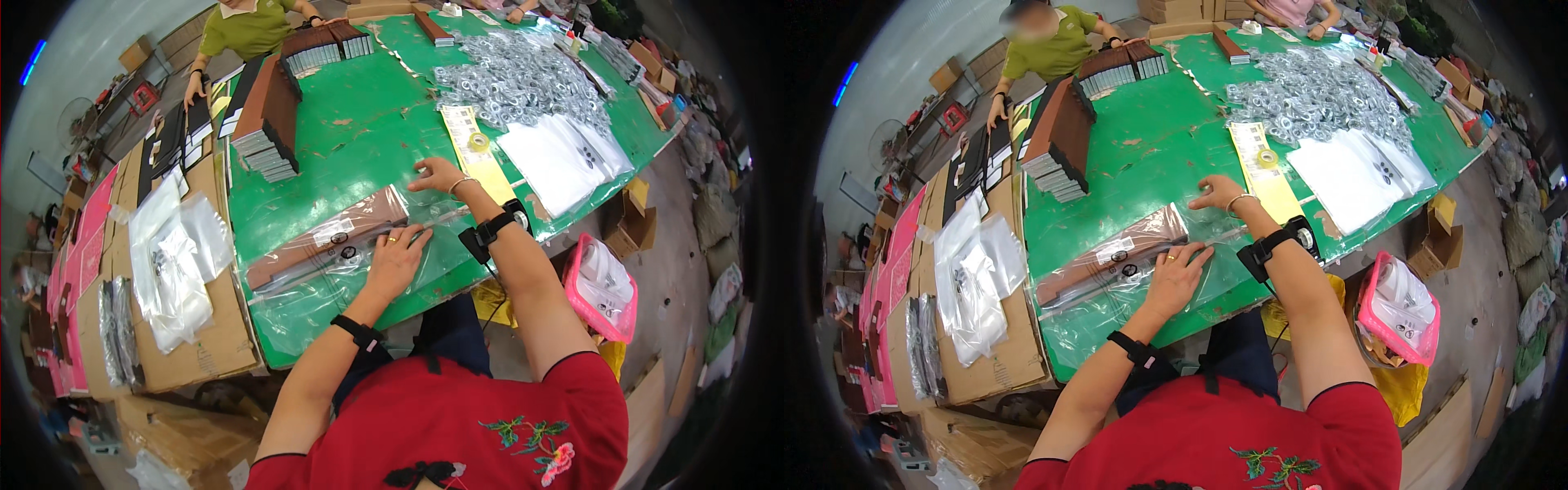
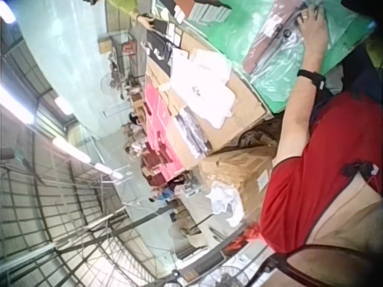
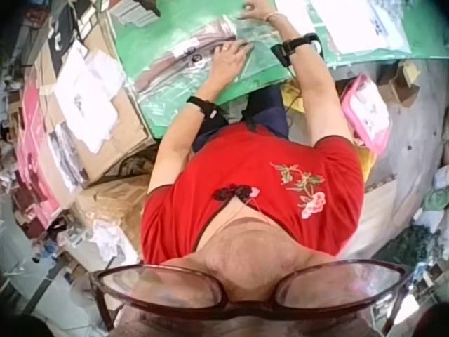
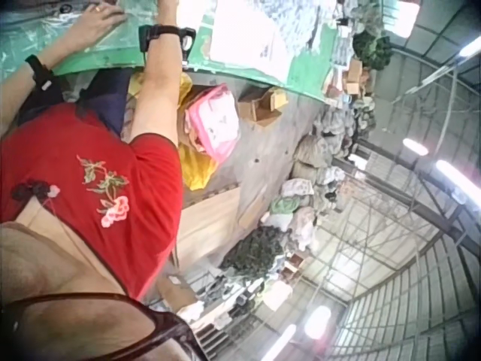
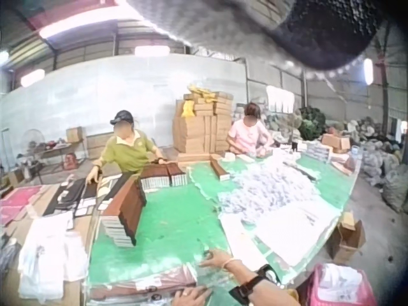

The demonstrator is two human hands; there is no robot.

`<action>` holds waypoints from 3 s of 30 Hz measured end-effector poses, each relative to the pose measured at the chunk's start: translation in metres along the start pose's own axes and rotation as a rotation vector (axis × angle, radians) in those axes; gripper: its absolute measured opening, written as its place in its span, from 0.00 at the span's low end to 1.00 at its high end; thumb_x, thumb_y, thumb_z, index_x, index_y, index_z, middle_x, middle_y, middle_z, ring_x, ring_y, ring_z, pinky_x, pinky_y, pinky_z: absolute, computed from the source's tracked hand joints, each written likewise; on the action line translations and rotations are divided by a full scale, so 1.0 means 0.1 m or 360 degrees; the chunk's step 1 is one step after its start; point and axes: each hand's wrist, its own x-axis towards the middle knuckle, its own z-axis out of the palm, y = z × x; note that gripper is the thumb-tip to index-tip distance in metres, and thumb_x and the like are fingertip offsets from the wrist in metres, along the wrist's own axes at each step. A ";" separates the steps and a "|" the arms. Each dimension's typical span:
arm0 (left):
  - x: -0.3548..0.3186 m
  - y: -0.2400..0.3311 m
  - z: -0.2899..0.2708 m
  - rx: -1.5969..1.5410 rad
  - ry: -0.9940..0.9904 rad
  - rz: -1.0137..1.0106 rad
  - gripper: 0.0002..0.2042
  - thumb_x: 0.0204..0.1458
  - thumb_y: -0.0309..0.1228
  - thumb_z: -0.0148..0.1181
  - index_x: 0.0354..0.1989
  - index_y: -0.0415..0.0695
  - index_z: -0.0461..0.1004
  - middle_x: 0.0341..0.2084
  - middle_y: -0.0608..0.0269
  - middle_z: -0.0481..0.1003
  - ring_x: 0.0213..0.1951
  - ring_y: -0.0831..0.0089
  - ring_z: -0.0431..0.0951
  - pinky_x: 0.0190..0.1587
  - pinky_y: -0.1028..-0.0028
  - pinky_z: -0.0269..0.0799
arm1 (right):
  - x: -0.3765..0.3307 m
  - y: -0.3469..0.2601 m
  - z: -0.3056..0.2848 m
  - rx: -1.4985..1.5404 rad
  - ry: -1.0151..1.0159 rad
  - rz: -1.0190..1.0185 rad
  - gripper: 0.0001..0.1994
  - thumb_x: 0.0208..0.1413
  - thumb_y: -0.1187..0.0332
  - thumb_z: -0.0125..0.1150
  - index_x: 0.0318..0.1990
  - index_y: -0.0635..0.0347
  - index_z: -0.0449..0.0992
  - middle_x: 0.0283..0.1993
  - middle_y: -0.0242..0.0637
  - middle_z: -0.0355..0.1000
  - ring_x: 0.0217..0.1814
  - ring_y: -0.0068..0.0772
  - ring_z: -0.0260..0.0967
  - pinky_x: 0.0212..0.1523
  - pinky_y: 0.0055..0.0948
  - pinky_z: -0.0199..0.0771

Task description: Placing wooden furniture components into plastic protective bags and sealing them with tape.

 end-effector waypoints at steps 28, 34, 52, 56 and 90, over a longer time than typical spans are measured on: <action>0.37 -0.26 -0.08 0.0017 0.0481 -0.0225 0.11 0.50 0.34 0.65 0.43 0.52 0.77 0.48 0.66 0.71 0.56 0.66 0.69 0.60 0.58 0.60 | -0.12 0.26 0.14 0.0818 0.0453 -0.0123 0.14 0.56 0.68 0.66 0.47 0.65 0.78 0.30 0.31 0.77 0.30 0.18 0.73 0.31 0.19 0.72; 0.35 -0.27 -0.09 0.0036 0.0474 -0.0247 0.11 0.50 0.35 0.64 0.43 0.52 0.78 0.50 0.65 0.70 0.58 0.65 0.68 0.60 0.58 0.59 | -0.23 0.02 -0.08 0.0993 -0.0037 0.0573 0.26 0.53 0.54 0.72 0.50 0.68 0.77 0.39 0.35 0.79 0.36 0.25 0.77 0.38 0.22 0.77; 0.38 -0.34 -0.26 -0.0497 0.0327 -0.0365 0.27 0.52 0.34 0.63 0.62 0.48 0.65 0.55 0.60 0.72 0.58 0.62 0.70 0.61 0.60 0.59 | -0.29 0.07 0.01 0.1258 0.0183 0.0581 0.14 0.51 0.66 0.72 0.44 0.60 0.80 0.39 0.32 0.78 0.39 0.27 0.76 0.43 0.28 0.78; 0.29 -0.43 -0.42 -0.0181 0.0445 -0.0288 0.22 0.51 0.34 0.64 0.56 0.49 0.70 0.54 0.64 0.72 0.57 0.63 0.70 0.60 0.60 0.60 | -0.32 0.01 -0.02 0.1299 0.0153 0.0619 0.16 0.53 0.66 0.71 0.47 0.60 0.80 0.40 0.30 0.78 0.42 0.25 0.75 0.44 0.25 0.76; 0.28 -1.03 -0.43 -0.1004 0.0148 -0.0463 0.20 0.63 0.36 0.51 0.64 0.51 0.71 0.45 0.64 0.82 0.48 0.62 0.76 0.50 0.67 0.71 | -1.13 -1.38 1.50 -0.1138 0.0824 -0.0498 0.18 0.47 0.75 0.57 0.47 0.71 0.75 0.53 0.54 0.65 0.56 0.51 0.63 0.57 0.38 0.68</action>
